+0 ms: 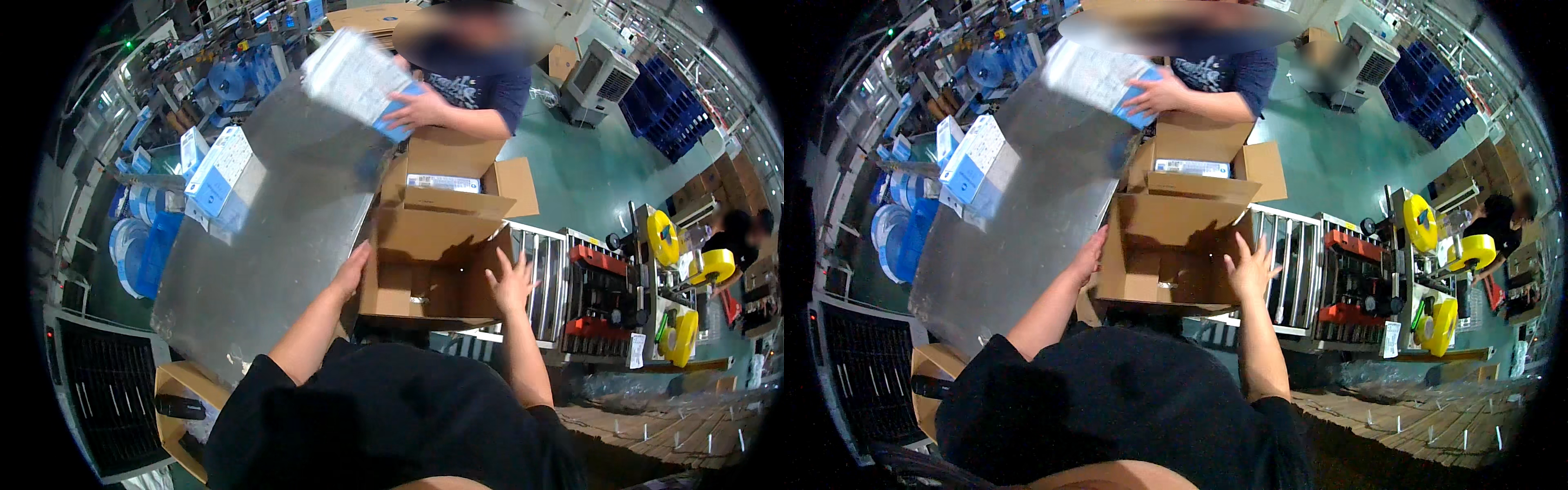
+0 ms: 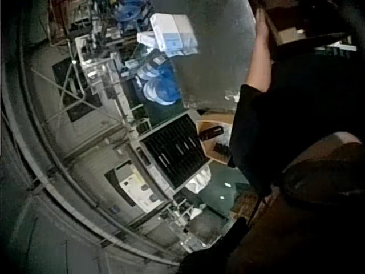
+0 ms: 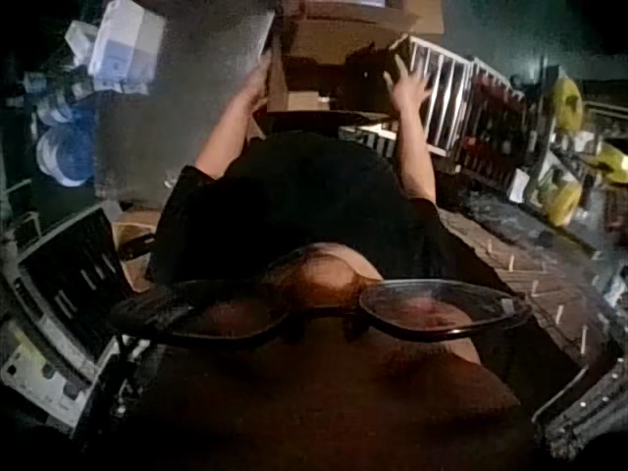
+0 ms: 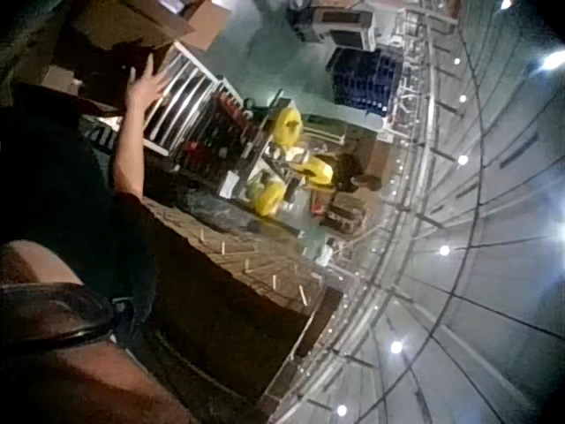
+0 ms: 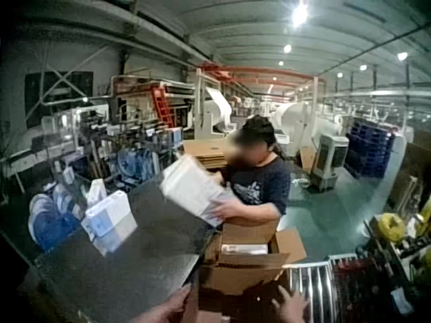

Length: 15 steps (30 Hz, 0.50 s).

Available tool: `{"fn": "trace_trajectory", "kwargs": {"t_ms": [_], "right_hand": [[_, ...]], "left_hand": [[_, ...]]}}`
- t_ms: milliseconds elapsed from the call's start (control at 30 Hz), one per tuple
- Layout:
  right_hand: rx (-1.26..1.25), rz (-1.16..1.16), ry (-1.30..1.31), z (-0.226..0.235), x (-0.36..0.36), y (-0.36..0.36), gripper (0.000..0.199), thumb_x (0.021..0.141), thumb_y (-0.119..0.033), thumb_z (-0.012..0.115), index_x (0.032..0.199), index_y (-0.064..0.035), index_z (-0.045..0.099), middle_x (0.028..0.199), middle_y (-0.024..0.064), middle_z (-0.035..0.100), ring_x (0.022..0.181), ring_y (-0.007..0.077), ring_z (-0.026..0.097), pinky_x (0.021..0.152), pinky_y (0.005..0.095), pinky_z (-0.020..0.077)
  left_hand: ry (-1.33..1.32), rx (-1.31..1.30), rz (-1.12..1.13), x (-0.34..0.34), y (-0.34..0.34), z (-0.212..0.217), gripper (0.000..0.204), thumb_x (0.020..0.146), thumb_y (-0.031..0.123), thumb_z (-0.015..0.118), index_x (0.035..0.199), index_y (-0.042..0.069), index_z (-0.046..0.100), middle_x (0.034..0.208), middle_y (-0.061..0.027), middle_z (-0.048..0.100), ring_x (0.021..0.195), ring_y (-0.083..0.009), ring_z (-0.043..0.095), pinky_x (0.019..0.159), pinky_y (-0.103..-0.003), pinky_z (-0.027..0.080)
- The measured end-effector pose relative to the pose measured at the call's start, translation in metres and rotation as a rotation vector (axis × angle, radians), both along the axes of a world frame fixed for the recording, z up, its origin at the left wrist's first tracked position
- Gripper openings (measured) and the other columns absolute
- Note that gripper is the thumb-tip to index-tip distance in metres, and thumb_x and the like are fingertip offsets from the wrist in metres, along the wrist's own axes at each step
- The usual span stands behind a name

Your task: The person places blue and white boxed items into cardboard shipping cartons and moves the cartons onto a conveyor belt system.

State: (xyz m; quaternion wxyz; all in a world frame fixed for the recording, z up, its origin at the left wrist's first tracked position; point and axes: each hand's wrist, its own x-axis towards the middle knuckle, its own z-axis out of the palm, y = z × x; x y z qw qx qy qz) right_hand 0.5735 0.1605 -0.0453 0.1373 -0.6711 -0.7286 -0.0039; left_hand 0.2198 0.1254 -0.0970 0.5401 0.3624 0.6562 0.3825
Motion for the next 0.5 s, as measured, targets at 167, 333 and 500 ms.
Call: {"fn": "trace_trajectory", "kwargs": {"t_ms": [167,333,500], "right_hand": [[-0.410,-0.140,0.662,-0.089,0.026,-0.003,0.044,0.092,-0.033,0.060,0.127,-0.0066,0.057,0.124,0.0153,0.061,0.114,0.0278,0.059,0.096,0.0346,0.0449],[-0.100,0.008,0.306,-0.072,0.031,-0.007,0.044,0.083,-0.035,0.069,0.120,-0.0117,0.063,0.129,0.0178,0.055,0.123,0.0377,0.048,0.099,0.0453,0.0410],[-0.663,0.748,-0.071,-0.021,-0.058,-0.058,0.048,0.076,-0.040,0.069,0.116,-0.0143,0.061,0.107,0.0118,0.066,0.098,0.0317,0.063,0.084,0.0447,0.0488]], "left_hand": [[0.529,-0.080,-0.110,-0.027,-0.009,-0.070,0.057,0.088,0.032,0.061,0.134,0.002,0.045,0.126,-0.0228,0.057,0.115,-0.0364,0.056,0.095,-0.045,0.044],[0.208,0.025,-0.029,-0.090,-0.012,-0.151,0.039,0.086,0.023,0.061,0.117,0.001,0.056,0.109,-0.0265,0.062,0.095,-0.0424,0.062,0.079,-0.047,0.052],[0.774,-0.126,-0.019,-0.029,0.008,-0.092,0.029,0.088,0.018,0.057,0.112,0.000,0.058,0.104,-0.0234,0.065,0.096,-0.0393,0.062,0.084,-0.045,0.049]]}}
